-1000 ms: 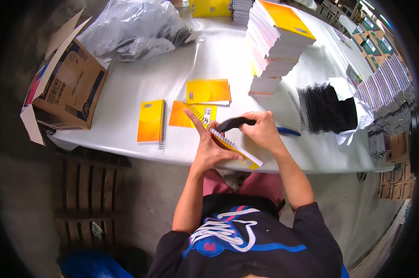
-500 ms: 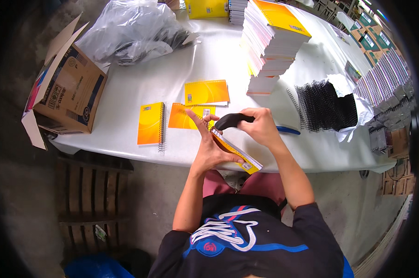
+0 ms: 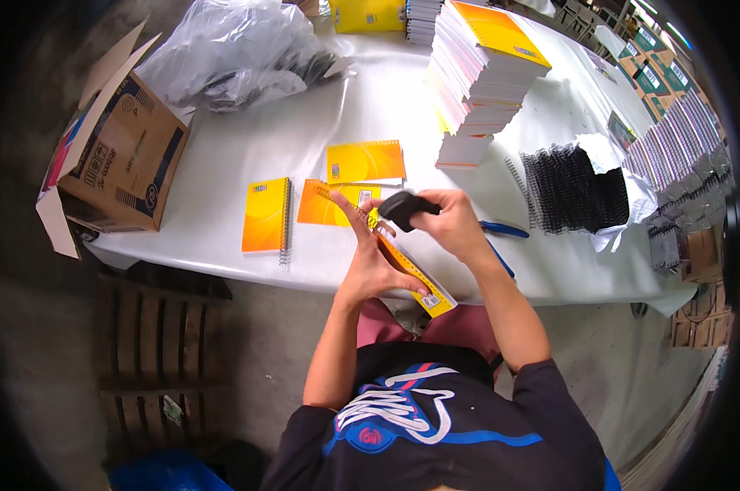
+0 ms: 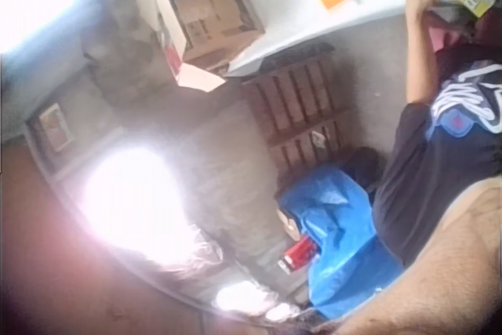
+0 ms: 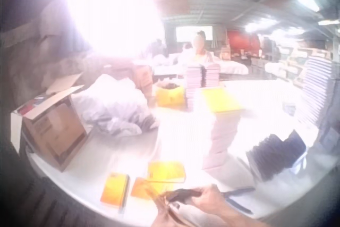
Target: The person assembles spiral-bound notebooks by stacking paper sheets and covers, threading a spiral wire through the holes, and using pliers to crimp the ends of the wire.
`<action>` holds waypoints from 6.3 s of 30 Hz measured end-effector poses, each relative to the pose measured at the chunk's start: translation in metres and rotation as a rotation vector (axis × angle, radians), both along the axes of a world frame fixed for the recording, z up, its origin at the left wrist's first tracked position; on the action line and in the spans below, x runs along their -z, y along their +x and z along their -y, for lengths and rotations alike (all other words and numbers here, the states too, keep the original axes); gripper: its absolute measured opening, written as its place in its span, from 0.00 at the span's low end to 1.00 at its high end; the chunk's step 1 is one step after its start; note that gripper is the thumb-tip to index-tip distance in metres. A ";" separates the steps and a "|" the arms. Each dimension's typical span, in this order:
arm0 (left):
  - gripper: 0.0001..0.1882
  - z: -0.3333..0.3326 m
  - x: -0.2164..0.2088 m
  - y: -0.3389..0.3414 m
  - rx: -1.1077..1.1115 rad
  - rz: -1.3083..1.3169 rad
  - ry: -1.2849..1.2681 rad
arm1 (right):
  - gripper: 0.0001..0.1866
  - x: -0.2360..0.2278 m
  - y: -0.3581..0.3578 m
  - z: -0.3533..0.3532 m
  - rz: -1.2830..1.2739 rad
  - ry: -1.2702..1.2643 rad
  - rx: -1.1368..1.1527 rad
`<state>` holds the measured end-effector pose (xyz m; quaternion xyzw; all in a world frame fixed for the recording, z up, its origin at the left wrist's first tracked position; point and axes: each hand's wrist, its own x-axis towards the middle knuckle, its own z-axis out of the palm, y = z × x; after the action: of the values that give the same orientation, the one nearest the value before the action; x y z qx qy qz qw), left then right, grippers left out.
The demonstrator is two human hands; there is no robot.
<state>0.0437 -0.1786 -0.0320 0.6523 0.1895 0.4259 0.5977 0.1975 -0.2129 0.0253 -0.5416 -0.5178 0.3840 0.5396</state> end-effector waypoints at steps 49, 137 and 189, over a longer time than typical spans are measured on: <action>0.54 -0.002 -0.049 -0.027 0.898 0.757 -1.204 | 0.10 -0.041 0.000 0.022 0.903 0.399 0.125; 0.21 -0.007 -0.067 -0.041 0.309 0.373 -0.690 | 0.17 0.002 -0.005 0.034 -0.898 -0.166 -0.261; 0.26 -0.148 -0.031 -0.019 -0.384 -0.800 0.300 | 0.08 -0.009 0.008 0.053 -0.749 -0.025 0.195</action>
<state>0.0249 -0.0311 -0.0011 0.7976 0.4584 0.2667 0.2873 0.2052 -0.2656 0.0346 -0.4171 -0.2262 0.5086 0.7185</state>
